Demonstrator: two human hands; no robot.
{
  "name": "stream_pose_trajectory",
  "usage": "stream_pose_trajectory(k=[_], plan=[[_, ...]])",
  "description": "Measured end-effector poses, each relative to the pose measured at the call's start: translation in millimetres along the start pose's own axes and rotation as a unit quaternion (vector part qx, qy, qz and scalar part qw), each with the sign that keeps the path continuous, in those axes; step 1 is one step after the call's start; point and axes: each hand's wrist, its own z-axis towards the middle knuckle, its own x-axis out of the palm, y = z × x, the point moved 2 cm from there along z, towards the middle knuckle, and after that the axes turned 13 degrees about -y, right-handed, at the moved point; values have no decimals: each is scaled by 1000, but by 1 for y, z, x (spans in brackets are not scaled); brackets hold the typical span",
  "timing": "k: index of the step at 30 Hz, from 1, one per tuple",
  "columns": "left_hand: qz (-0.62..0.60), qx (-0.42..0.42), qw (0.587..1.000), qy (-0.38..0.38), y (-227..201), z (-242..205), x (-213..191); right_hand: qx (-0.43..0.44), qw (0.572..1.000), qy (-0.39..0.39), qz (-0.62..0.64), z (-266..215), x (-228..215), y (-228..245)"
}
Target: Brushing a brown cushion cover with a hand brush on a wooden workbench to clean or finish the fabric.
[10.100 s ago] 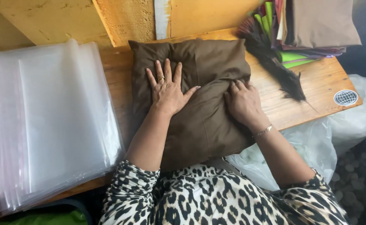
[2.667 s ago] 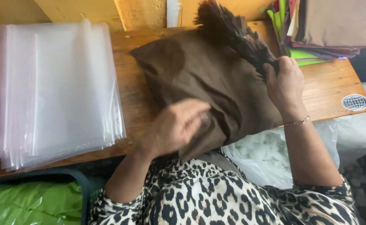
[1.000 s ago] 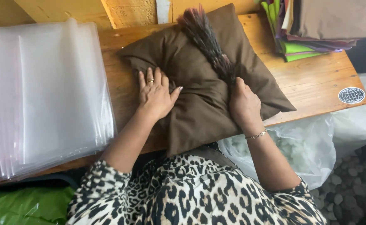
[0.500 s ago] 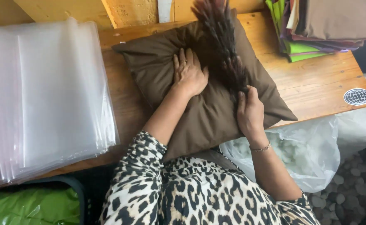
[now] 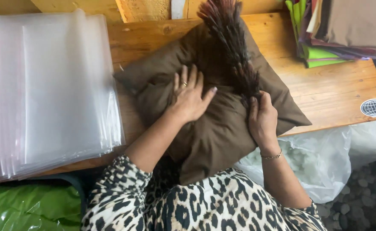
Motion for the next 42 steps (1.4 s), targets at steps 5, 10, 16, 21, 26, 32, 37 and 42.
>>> stream_pose_trajectory(k=[5, 10, 16, 21, 26, 32, 37, 42], plan=[[80, -149, 985, 29, 23, 42, 0, -21, 1000, -11, -8, -7, 0, -1], [181, -177, 967, -37, 29, 35, 42, -23, 1000, -19, -2, -6, 6, -11], [177, -7, 950, -257, 30, 12, 19, -44, 999, -28, -1, -2, 8, -6], [221, -169, 956, -94, 41, 19, -18, -58, 997, -41, -16, -5, 6, 3], [200, -48, 948, -243, 46, 15, 21, -72, 997, -39, -15, -1, 13, -14], [237, -144, 955, -101, 14, 6, -32, -81, 996, -45, -17, -5, 10, -9], [274, -170, 945, -53, 40, 13, -10, -78, 995, -59, -12, -9, 6, -8], [268, -147, 945, -121, 44, 7, -5, -82, 995, -60, -3, -6, 7, -5]])
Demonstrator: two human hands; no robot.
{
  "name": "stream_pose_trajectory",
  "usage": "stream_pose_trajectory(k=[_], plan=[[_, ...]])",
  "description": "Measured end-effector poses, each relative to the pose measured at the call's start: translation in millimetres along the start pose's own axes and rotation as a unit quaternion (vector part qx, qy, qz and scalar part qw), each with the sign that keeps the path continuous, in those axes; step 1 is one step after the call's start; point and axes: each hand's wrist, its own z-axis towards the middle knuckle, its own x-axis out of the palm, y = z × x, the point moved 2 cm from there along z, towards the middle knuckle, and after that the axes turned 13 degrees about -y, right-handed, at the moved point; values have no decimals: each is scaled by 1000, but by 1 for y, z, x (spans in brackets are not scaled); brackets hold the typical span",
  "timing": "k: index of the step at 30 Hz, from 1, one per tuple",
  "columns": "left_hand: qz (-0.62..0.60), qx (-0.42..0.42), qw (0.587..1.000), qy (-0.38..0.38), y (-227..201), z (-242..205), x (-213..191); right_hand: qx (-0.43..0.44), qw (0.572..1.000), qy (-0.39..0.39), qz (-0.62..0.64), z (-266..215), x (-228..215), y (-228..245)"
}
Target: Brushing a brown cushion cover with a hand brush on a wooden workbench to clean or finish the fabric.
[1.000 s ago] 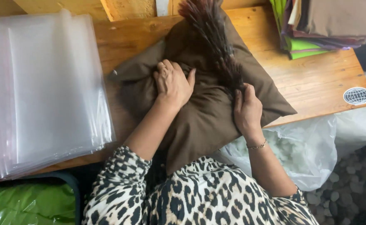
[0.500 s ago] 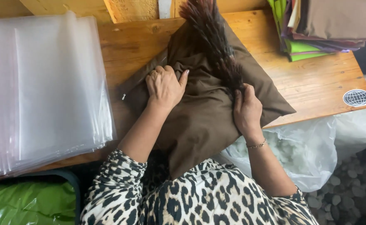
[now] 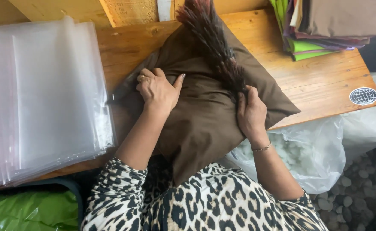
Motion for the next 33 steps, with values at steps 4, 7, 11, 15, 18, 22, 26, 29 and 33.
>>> stream_pose_trajectory(k=[4, 7, 11, 15, 18, 22, 26, 29, 33], plan=[[-29, -46, 981, 187, 9, 14, -34, 5, 1000, 12, -4, 0, 3, -7], [-145, -56, 962, 224, 25, 30, -28, 8, 1000, 11, -4, 2, -2, 0], [-103, -4, 990, 98, 12, 23, -53, 57, 996, 4, 65, 16, -10, -12], [-249, 167, 952, 58, -40, -36, -101, -28, 999, 9, 30, 21, -47, 26], [-180, 271, 921, 214, -59, -85, -47, -192, 975, 98, -48, -6, -49, 74], [-245, 264, 914, 187, -31, -87, -80, -296, 932, 151, -147, 9, -24, 21], [-231, 295, 915, 148, -23, -85, -83, -193, 940, 84, -268, 91, -14, -82], [-224, 301, 911, 170, -25, -90, -84, -18, 949, 129, -288, 109, -20, -119], [-215, 293, 916, 169, -31, -80, -85, 9, 958, 89, -273, 91, -33, -33]])
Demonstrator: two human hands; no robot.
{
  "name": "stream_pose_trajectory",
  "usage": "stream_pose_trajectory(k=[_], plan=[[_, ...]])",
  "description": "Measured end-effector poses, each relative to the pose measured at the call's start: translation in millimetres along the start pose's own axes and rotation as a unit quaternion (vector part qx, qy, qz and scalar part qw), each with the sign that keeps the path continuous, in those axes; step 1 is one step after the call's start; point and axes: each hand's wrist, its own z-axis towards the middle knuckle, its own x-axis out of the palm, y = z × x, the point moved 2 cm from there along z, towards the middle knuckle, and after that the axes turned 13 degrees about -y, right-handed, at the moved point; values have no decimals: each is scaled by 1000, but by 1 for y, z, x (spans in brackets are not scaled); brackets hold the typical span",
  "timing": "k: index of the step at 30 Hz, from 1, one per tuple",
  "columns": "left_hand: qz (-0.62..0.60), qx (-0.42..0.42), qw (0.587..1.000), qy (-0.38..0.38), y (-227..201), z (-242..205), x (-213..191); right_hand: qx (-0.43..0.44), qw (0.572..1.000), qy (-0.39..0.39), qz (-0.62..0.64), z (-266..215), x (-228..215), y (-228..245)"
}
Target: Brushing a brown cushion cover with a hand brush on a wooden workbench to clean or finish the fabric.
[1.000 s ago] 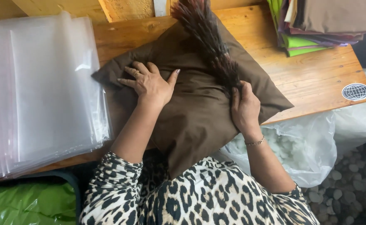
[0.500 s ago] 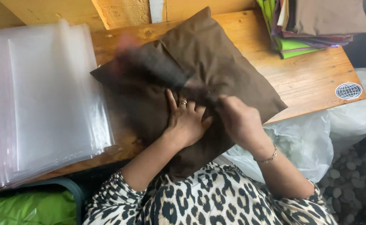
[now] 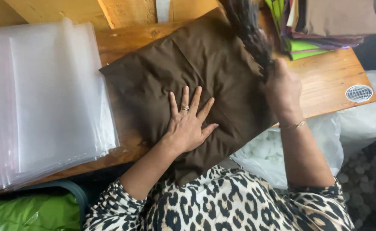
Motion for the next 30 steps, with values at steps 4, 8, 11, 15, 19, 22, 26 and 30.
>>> stream_pose_trajectory(k=[4, 8, 11, 15, 19, 22, 26, 30], plan=[[14, -6, 1000, 20, 0, 4, 7, -306, 938, -127, 101, -89, -32, 84], [-15, -5, 997, -69, 6, -3, 15, -344, 933, -91, -62, -59, 26, 52], [-36, 13, 992, -117, 9, -8, 13, -199, 969, -95, -107, 0, 45, -9], [-104, 22, 958, -267, 34, 2, 16, 13, 998, -10, 56, 43, 52, -88], [-21, -14, 931, -364, 76, 27, -36, 106, 975, 38, 191, -24, -49, -38], [30, -153, 954, -255, 119, 56, -35, 109, 948, 9, 298, -61, -76, -27], [26, -277, 957, -78, 151, 77, 3, 97, 955, 15, 279, -90, -44, -31], [-34, -259, 951, -164, 138, 75, 16, 116, 957, 10, 266, -98, -13, -16]])
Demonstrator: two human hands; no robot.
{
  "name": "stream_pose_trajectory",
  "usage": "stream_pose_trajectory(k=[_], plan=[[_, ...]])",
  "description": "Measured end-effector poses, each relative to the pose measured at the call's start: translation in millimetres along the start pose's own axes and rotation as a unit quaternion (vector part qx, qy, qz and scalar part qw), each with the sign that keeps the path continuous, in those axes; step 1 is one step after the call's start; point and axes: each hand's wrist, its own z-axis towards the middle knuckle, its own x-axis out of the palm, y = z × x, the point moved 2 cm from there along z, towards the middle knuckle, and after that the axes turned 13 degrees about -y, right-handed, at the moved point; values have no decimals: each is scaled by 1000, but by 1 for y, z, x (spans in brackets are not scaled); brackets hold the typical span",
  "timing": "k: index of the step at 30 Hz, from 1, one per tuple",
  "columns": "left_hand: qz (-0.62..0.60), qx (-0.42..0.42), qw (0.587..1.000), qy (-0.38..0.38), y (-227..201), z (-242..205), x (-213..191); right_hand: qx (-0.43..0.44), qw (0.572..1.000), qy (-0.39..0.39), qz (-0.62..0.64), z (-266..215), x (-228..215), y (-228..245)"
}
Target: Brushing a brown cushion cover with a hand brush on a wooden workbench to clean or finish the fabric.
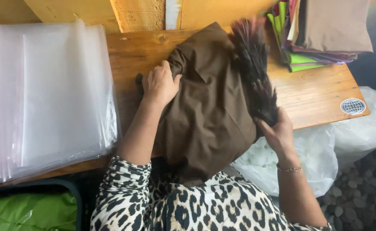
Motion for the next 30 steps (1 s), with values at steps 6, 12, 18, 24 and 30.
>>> stream_pose_trajectory(k=[6, 12, 18, 24, 30], plan=[[-204, -25, 953, -224, -9, -39, -50, -261, 956, -129, -36, 70, 8, 40], [130, -52, 989, -54, 10, -97, -81, -244, 938, -232, -80, 158, 32, 83], [46, 53, 996, -62, -33, -68, -112, -207, 971, -13, -116, 82, 48, 119], [40, 84, 976, -195, -54, -19, -48, -402, 893, -27, -200, 5, 41, 127], [117, 50, 989, 72, -40, -26, -17, -67, 961, 45, -265, 135, 46, -51]])
